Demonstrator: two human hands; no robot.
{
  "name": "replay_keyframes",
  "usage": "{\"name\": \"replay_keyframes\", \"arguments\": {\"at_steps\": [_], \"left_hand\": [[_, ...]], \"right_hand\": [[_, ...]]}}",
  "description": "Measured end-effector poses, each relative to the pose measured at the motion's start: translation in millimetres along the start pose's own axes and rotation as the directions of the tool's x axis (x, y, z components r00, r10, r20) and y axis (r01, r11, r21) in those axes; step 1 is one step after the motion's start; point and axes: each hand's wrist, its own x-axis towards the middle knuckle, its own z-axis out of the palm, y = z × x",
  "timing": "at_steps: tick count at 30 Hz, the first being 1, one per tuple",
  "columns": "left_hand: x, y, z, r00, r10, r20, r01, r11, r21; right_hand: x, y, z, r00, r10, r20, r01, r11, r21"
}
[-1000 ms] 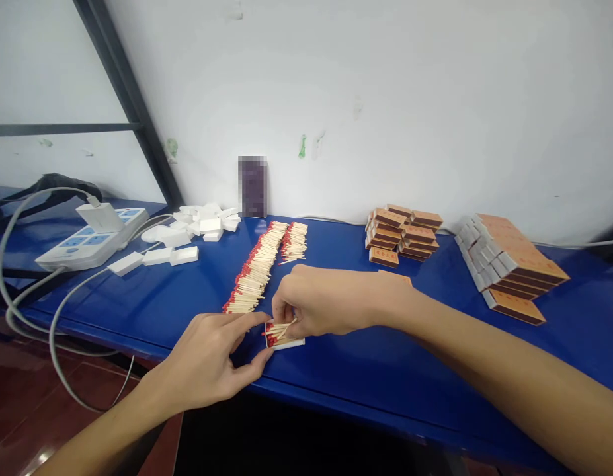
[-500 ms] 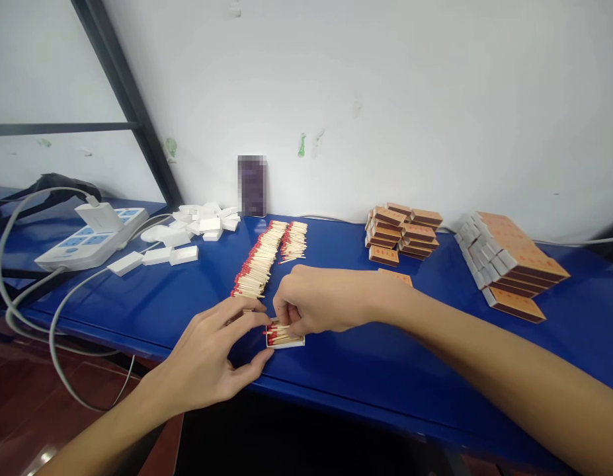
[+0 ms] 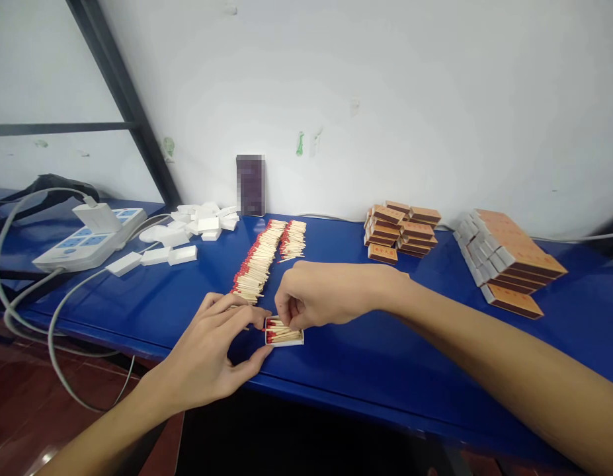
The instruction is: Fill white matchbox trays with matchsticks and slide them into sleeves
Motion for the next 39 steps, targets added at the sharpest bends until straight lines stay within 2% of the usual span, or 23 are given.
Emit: {"name": "replay_keyframes", "arguments": {"at_steps": [7, 13, 19, 26, 35, 39], "left_hand": [[1.1, -0.4, -0.7, 1.000, 0.007, -0.004, -0.007, 1.000, -0.009], [-0.2, -1.2, 1.1, 1.000, -0.016, -0.002, 0.016, 0.999, -0.030], [0.4, -2.7, 3.4, 0.999, -0.020, -0.045, 0.015, 0.994, -0.111], [1.4, -2.2, 2.0, 0.999, 0.030, -0.045, -0.035, 0.995, -0.098], [1.0, -4.3, 2.4, 0.994, 0.094, -0.059, -0.098, 0.994, -0.058], [-0.4, -5.2, 1.1, 0.994, 0.110, -0.029, -0.111, 0.992, -0.057]], "right_hand": [[4.4, 2.1, 1.3, 1.000, 0.017, -0.006, -0.017, 0.999, 0.030], [4.7, 10.3, -1.1, 0.999, 0.011, -0.046, -0.013, 0.999, -0.031], [4.8, 12.1, -1.0, 0.999, 0.037, -0.014, -0.037, 0.999, 0.017], [3.8, 7.9, -0.3, 0.995, 0.093, 0.033, -0.093, 0.996, 0.002], [3.5, 6.8, 0.0, 0.997, 0.064, 0.030, -0.065, 0.998, 0.012], [4.7, 7.5, 2.9, 0.999, 0.047, 0.012, -0.047, 0.999, -0.020]]}}
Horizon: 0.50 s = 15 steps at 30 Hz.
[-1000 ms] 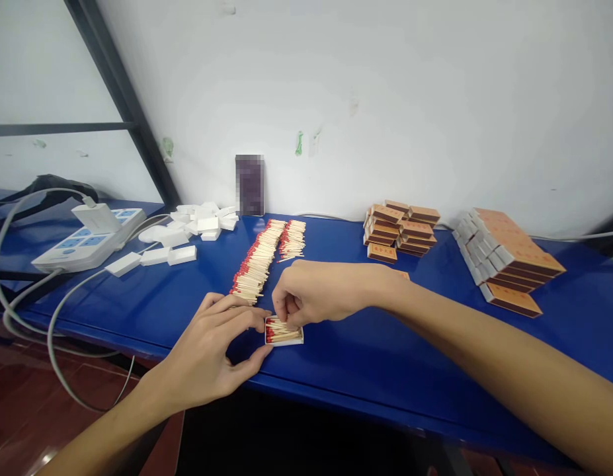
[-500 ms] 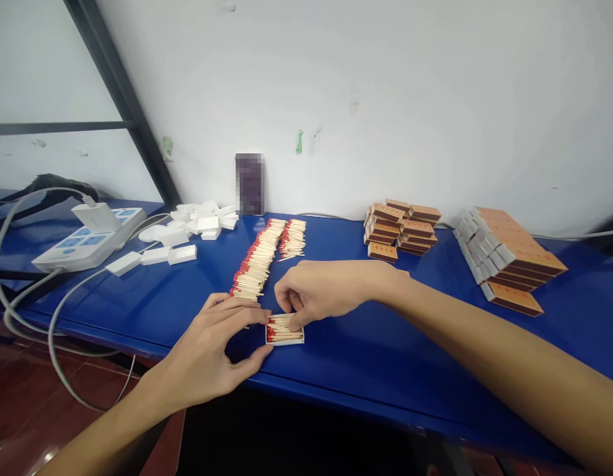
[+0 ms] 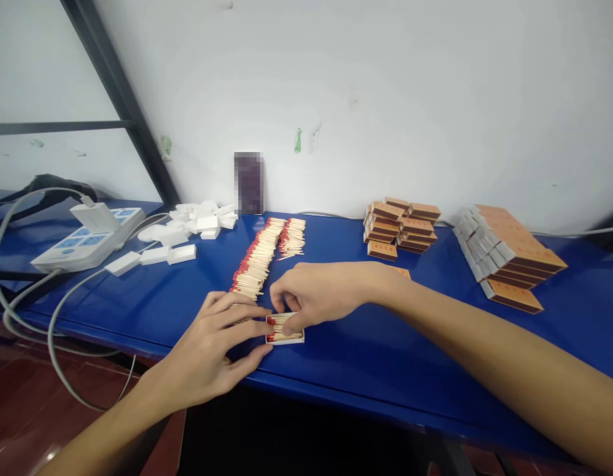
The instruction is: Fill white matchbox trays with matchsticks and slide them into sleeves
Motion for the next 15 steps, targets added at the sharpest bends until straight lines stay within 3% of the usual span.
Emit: {"name": "replay_keyframes", "arguments": {"at_steps": [9, 15], "left_hand": [[-0.4, 0.7, -2.1, 0.998, 0.000, 0.065, 0.000, 1.000, -0.001], [1.1, 1.2, -0.9, 0.999, 0.002, 0.042, -0.002, 1.000, 0.018]], "right_hand": [[0.4, -2.7, 1.1, 1.000, -0.012, -0.027, 0.012, 1.000, -0.005], [0.3, -2.1, 3.3, 0.999, -0.014, -0.034, 0.014, 1.000, -0.024]]}}
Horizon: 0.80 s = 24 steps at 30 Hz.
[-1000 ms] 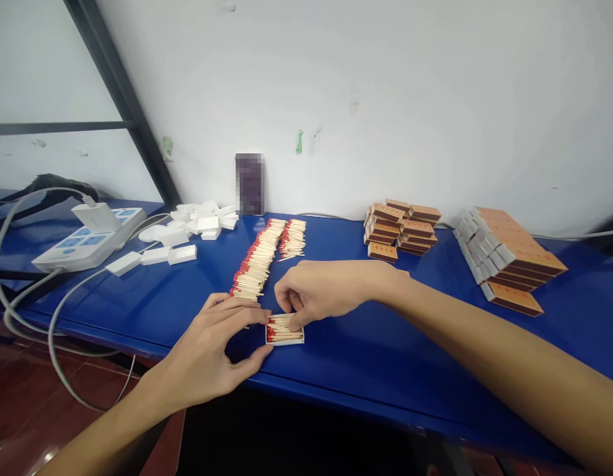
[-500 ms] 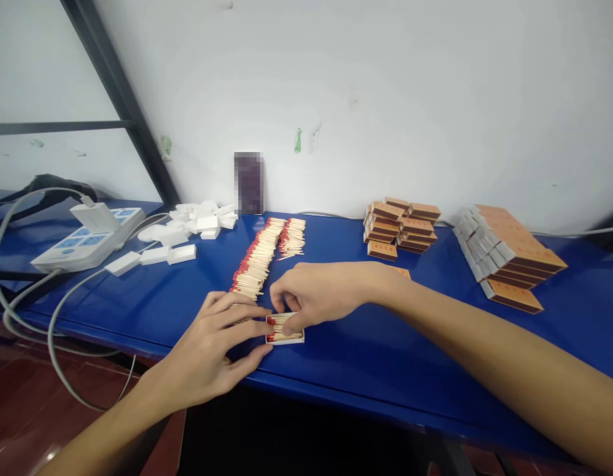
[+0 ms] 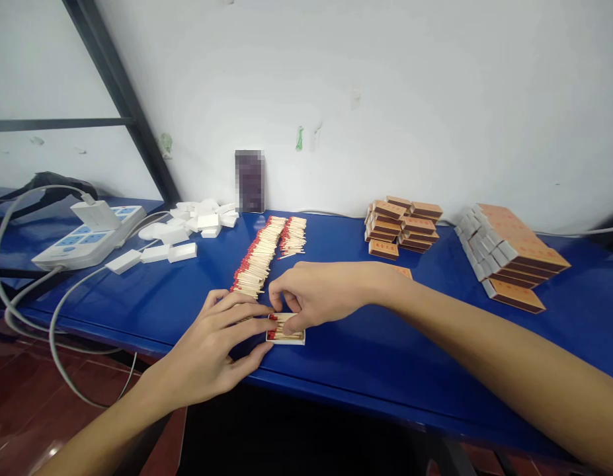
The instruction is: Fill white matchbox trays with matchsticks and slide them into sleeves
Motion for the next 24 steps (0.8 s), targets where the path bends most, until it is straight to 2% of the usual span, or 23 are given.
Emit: {"name": "replay_keyframes", "arguments": {"at_steps": [11, 20, 24], "left_hand": [[-0.3, -0.4, -1.7, 0.999, 0.003, 0.042, -0.003, 1.000, 0.013], [-1.2, -0.2, -0.6, 1.000, -0.006, 0.029, 0.006, 1.000, 0.011], [0.0, 1.3, -1.4, 1.000, 0.006, 0.025, -0.007, 1.000, 0.019]], "right_hand": [[-2.3, -0.6, -4.7, 1.000, 0.022, 0.000, -0.022, 1.000, 0.013], [-3.1, 0.7, -6.4, 0.998, -0.050, 0.030, 0.050, 0.999, 0.001], [-2.4, 5.6, -8.2, 0.999, 0.001, -0.035, -0.002, 0.999, -0.032]]}}
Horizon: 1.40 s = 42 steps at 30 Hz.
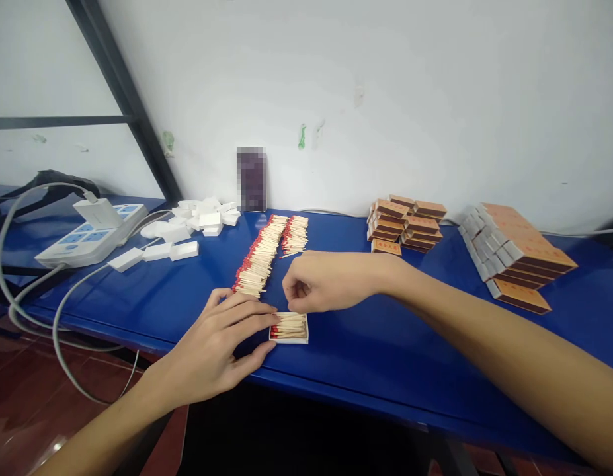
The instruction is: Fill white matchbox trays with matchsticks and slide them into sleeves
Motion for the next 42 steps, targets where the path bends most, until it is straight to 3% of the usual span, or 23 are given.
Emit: {"name": "replay_keyframes", "arguments": {"at_steps": [3, 8, 11, 15, 19, 23, 28, 32, 42], "left_hand": [[0.6, 0.1, 0.3, 1.000, 0.010, 0.002, -0.010, 1.000, -0.003], [0.2, -1.3, 1.5, 1.000, 0.027, -0.009, -0.027, 0.999, -0.025], [-0.2, -1.4, 1.8, 1.000, 0.023, 0.001, -0.022, 0.999, -0.031], [-0.4, -0.5, 2.2, 0.999, 0.029, -0.023, -0.029, 0.999, -0.025], [-0.5, 0.5, 2.2, 0.998, 0.041, -0.044, -0.041, 0.999, -0.016], [-0.7, 0.6, 2.1, 0.998, 0.038, -0.039, -0.039, 0.999, -0.014], [-0.5, 0.7, 1.7, 0.998, 0.038, -0.044, -0.038, 0.999, -0.014], [-0.3, 0.9, 1.7, 0.999, 0.033, -0.040, -0.033, 0.999, -0.006], [-0.5, 0.5, 2.0, 0.999, 0.033, -0.036, -0.033, 0.999, -0.012]], "right_hand": [[5.8, 13.4, 0.9, 0.982, 0.102, -0.157, -0.119, 0.987, -0.104], [26.0, 47.6, 13.6, 0.880, 0.227, -0.416, -0.323, 0.930, -0.175], [35.0, 64.5, 22.5, 0.859, 0.186, -0.477, -0.305, 0.934, -0.186], [38.7, 73.7, 27.3, 0.871, 0.108, -0.479, -0.220, 0.958, -0.185], [38.6, 71.9, 25.5, 0.876, 0.119, -0.466, -0.234, 0.952, -0.196], [39.2, 72.5, 24.8, 0.852, 0.161, -0.498, -0.296, 0.933, -0.206], [39.9, 76.1, 26.9, 0.837, 0.115, -0.535, -0.250, 0.950, -0.188], [39.6, 75.0, 26.5, 0.819, 0.149, -0.555, -0.282, 0.945, -0.163], [36.3, 69.4, 20.4, 0.852, 0.178, -0.493, -0.227, 0.973, -0.040]]}}
